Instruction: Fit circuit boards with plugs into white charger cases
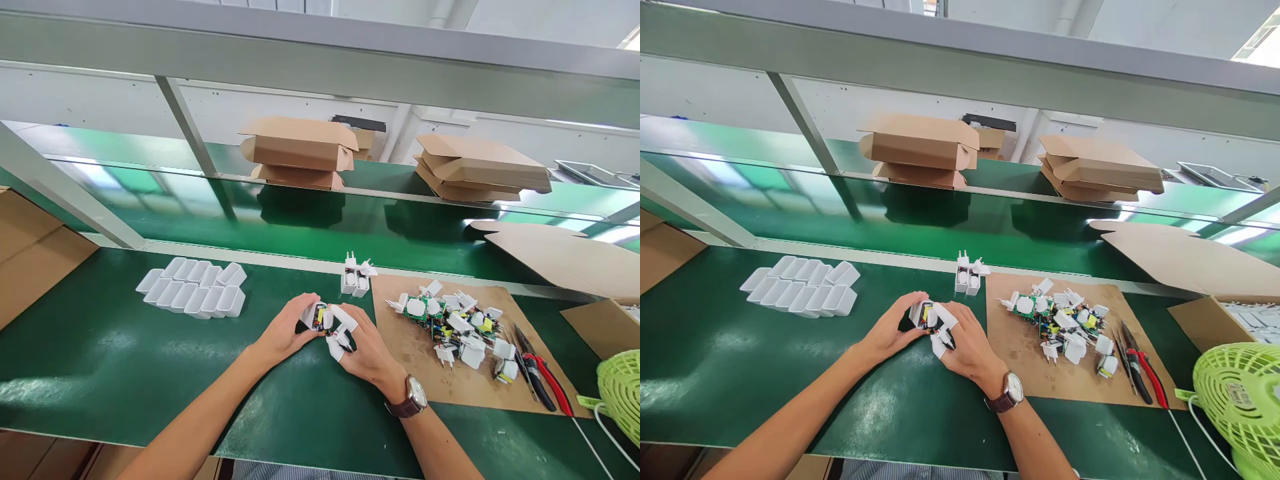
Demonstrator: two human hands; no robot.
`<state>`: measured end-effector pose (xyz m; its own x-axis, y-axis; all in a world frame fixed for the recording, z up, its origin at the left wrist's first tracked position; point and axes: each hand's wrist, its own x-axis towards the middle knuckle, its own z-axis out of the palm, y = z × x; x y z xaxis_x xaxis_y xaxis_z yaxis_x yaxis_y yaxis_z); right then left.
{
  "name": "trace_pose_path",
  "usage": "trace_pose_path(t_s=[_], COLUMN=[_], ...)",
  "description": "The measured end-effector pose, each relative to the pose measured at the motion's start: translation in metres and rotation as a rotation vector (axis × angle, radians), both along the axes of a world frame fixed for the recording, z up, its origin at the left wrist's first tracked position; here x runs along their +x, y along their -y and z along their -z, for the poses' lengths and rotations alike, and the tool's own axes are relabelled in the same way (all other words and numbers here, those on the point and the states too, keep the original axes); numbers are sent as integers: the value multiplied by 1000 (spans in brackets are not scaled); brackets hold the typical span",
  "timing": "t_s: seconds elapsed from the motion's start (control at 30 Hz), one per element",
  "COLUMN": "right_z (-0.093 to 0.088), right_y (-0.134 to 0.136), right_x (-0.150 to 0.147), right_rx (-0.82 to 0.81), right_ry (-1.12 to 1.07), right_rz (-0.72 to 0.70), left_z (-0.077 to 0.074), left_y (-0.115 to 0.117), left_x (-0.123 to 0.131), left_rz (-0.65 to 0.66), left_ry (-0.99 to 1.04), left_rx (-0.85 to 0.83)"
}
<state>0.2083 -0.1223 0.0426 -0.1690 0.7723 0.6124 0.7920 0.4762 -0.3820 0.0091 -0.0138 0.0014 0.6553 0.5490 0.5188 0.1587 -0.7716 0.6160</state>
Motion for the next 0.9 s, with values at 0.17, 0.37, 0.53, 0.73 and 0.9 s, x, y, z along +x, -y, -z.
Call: trace_pose_path(t_s=[0.17, 0.37, 0.53, 0.73, 0.9], right_z=[1, 2, 2, 6, 5], right_y=[0, 0, 0, 2, 2], right_x=[0, 0, 1, 3, 4], right_rx=[-27, -42, -44, -68, -64], right_ry=[-10, 0, -20, -33, -19], right_rz=[6, 27, 22, 21, 21], left_z=[0, 0, -1, -2, -2], left_y=[1, 1, 2, 2, 2], left_x=[0, 0, 0, 1, 1], left_rz=[10, 12, 21, 15, 7], left_ry=[1, 11, 12, 16, -8], left_rx=[-14, -2, -15, -32, -42])
